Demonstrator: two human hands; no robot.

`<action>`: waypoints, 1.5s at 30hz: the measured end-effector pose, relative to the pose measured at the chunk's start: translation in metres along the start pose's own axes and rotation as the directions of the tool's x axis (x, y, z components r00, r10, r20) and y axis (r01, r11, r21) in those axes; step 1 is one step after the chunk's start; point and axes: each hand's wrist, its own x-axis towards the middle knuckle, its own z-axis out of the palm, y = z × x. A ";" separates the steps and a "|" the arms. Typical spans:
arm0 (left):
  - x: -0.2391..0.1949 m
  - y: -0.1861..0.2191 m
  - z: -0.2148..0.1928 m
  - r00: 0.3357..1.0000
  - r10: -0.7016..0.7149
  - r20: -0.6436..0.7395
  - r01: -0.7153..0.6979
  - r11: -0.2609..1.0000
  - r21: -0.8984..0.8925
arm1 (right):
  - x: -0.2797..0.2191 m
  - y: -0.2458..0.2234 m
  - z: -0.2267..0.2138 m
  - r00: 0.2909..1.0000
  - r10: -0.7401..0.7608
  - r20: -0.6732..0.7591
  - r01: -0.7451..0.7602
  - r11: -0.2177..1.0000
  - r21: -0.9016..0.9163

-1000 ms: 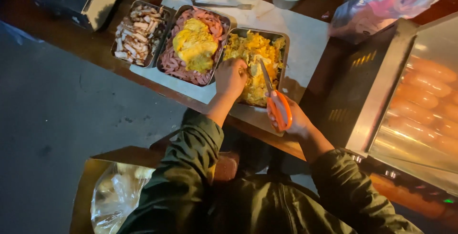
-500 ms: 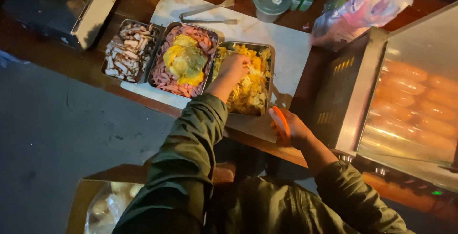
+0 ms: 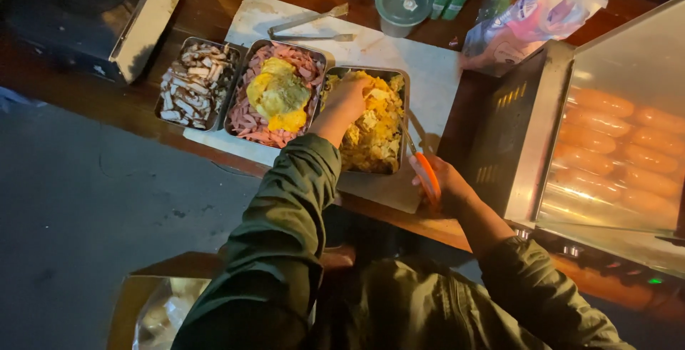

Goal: The person uses orange-handled scissors to cut a large mass of yellow scrambled eggs in a metal tray. They then use tongs to move sliced mushrooms and ham between trays on the food preparation counter.

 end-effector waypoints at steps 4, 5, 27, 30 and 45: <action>-0.009 -0.003 0.009 0.993 0.062 -0.099 -0.058 0.997 0.042 | 0.027 0.015 0.003 0.996 0.061 0.061 -0.066 0.993 0.095; -0.005 -0.006 0.016 0.998 0.060 -0.014 -0.059 0.996 0.073 | 0.031 0.018 0.004 0.992 0.097 0.079 -0.105 0.989 0.107; -0.092 0.015 0.088 0.992 -0.129 0.002 0.128 0.985 0.116 | 0.003 0.007 0.025 0.996 0.047 0.078 -0.040 0.996 -0.079; -0.074 0.000 0.097 0.992 -0.129 0.013 0.126 0.982 0.141 | -0.009 -0.001 0.027 0.993 0.045 0.110 -0.037 0.997 -0.069; -0.066 0.037 0.068 0.941 -0.268 -0.208 0.242 0.960 -0.145 | 0.027 -0.042 0.049 0.972 0.195 0.134 -0.203 0.978 0.048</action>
